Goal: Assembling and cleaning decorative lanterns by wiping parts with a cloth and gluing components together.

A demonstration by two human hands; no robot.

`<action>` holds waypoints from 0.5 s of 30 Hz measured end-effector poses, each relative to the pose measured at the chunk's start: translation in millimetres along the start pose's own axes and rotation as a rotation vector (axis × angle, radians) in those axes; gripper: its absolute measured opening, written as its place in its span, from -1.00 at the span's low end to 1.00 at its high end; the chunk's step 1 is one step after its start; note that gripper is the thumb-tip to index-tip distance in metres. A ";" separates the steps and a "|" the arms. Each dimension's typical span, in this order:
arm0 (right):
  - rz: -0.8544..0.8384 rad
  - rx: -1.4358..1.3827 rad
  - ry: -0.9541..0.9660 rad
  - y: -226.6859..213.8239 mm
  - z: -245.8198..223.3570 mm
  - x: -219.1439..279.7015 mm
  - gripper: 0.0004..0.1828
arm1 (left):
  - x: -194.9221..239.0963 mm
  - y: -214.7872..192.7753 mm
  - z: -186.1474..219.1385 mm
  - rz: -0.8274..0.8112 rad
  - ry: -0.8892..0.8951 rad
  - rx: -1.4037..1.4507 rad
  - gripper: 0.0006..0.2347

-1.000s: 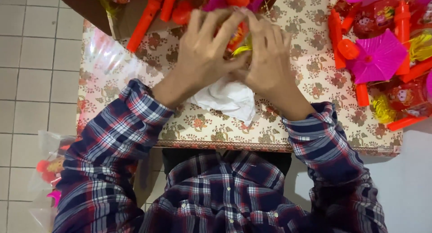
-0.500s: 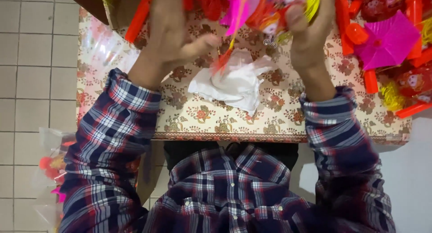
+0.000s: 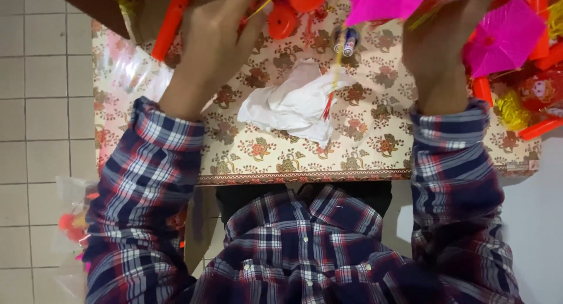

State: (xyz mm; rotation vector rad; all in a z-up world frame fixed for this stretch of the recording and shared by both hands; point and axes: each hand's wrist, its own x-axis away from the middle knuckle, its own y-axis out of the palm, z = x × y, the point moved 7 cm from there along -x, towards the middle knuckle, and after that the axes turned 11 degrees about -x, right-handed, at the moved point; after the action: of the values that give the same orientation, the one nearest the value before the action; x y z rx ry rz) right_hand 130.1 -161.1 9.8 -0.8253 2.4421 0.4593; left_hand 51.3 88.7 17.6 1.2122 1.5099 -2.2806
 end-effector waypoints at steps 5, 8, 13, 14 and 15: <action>0.016 0.185 0.009 -11.5 -5.8 6.0 -0.55 | -6.2 -7.8 10.9 -0.218 -0.026 -0.009 -0.69; 0.029 0.307 0.018 -23.3 -9.8 10.5 -0.61 | -3.5 4.2 15.2 -0.406 -0.098 -0.154 -0.76; 0.040 0.496 0.038 -39.8 -5.3 18.2 -0.70 | 3.9 34.8 35.7 -0.501 -0.010 0.118 -0.72; 0.037 0.530 0.044 -45.5 2.2 20.5 -0.72 | 3.8 36.9 37.5 -0.502 -0.011 0.120 -0.72; 0.034 0.564 0.050 -50.9 9.8 22.9 -0.73 | 5.9 42.3 36.6 -0.557 -0.062 0.147 -0.63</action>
State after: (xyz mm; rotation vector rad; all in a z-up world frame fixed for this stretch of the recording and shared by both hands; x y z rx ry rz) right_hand 150.5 -205.7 -18.6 -0.5536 2.4418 -0.2402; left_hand 49.7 39.9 -10.2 0.8054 1.8680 -2.7799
